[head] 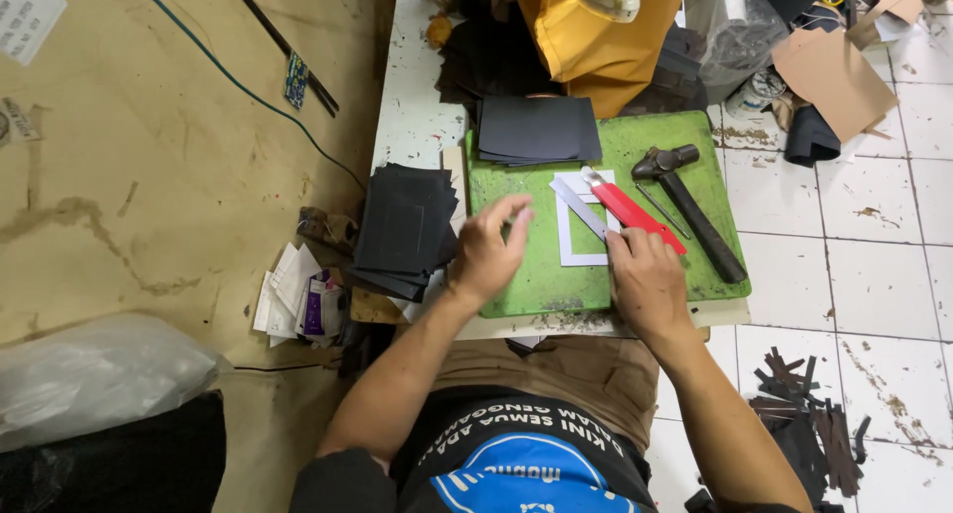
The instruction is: Measuring and cutting leather pieces using a ruler and utility knife on a workshop bench
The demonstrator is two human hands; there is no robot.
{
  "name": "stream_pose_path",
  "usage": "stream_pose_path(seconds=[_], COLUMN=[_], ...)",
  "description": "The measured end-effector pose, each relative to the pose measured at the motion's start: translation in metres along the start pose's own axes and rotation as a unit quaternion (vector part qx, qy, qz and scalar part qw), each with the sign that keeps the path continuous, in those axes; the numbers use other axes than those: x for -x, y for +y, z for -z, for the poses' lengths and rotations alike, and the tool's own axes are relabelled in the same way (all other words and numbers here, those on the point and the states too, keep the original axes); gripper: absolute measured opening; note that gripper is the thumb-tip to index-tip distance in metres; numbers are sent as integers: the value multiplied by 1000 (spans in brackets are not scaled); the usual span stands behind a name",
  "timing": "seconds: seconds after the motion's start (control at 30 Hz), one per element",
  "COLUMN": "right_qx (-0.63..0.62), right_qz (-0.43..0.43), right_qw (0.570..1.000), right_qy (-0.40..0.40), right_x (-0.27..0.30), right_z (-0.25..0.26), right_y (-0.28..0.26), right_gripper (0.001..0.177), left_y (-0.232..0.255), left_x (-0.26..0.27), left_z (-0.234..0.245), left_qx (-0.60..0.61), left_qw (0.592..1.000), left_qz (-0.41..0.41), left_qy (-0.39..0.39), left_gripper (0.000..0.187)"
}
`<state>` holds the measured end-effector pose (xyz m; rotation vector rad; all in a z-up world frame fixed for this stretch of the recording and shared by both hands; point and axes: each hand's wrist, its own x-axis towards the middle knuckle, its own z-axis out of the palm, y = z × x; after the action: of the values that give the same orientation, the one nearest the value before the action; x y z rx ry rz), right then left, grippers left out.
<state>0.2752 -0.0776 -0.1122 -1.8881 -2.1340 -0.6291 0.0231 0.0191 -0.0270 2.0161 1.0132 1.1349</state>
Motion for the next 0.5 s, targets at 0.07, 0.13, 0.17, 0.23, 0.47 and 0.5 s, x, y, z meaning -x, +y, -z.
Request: stream_pose_path(seconds=[0.07,0.13,0.17,0.23,0.47,0.5], right_qx=[-7,-14,1,17,40,69], right_qz=[-1,-3,-5,-8,-59,-58], right_qw=[1000,999,999,998,997,995], right_qy=[17,35,48,60,27,49], right_x=[-19,-34,-40,-38,-22,-21], right_z=[31,53,60,49,12,7], right_y=[-8,-10,-8,1,33,35], right_gripper=[32,31,33,36,63,62], left_y=[-3,-9,-14,-26,-67,-65], left_x=[-26,-50,-61,-76,-100,-103], left_z=[2,2,1,-4,-26,-25], left_qx=[-16,-32,-103,-172,-322,-315], left_qw=[1000,999,994,984,936,936], left_qz=[17,33,23,14,141,155], left_qy=[12,24,34,43,30,28], left_gripper=[21,24,34,46,80,84])
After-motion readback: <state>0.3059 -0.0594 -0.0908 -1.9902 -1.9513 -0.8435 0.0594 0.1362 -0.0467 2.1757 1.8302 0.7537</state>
